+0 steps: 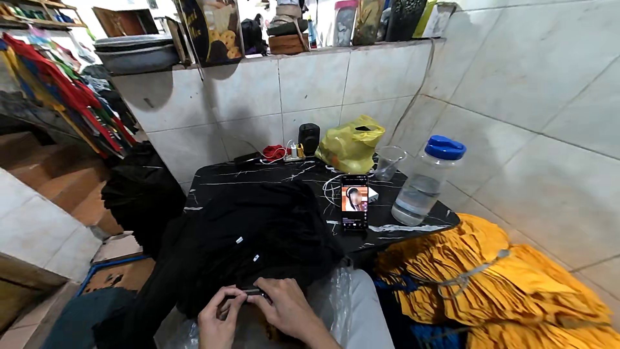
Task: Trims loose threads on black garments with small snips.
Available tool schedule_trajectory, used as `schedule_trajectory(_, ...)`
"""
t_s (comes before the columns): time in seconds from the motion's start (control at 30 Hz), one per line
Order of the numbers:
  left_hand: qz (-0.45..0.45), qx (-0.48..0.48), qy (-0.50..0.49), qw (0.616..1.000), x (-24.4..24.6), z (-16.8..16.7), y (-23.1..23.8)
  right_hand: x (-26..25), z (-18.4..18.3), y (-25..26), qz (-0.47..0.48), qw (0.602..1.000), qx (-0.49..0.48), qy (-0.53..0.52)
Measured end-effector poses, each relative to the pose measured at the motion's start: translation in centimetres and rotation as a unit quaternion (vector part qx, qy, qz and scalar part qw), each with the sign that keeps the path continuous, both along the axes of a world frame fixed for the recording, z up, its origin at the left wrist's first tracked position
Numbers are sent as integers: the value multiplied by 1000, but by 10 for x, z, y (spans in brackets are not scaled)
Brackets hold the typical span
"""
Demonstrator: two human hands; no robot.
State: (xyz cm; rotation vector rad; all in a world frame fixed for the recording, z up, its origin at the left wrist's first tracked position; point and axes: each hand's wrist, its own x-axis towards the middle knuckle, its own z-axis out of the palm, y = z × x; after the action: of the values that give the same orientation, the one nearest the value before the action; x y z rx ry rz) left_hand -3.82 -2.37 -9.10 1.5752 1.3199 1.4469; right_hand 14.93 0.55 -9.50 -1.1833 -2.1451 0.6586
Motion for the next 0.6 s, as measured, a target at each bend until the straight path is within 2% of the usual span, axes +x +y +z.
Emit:
schedule_trajectory(0.1,8,-18,-27,999,-2,6,-1,-10,-7,-4,-41,998,42,29)
schedule_trajectory(0.2,15,-39,-72,997,-2,14,-1,-25,-14,-9,-94,987,31,128)
schedule_trajectory(0.33,-1,-26,-120,992,-1,15,0,-34,-28,-8,-94,975,35,199)
schedule_trajectory(0.4,-25,10,-60,998,-9,8,-1,-30,-29,-4,-96,971,14,219)
schedule_trajectory(0.43,-45,15,10,999,-16,4,-4,-26,-27,-2,-88,971,-23,221)
schedule_trajectory(0.5,-137,-24,169,976,-29,2,-8,-18,-24,3,-49,964,-112,237)
schedule_trajectory(0.53,-168,-39,209,963,-31,2,-9,-16,-26,6,-26,957,-137,256)
schedule_trajectory(0.6,-138,-32,206,968,-29,0,-10,-15,-29,7,12,940,-159,303)
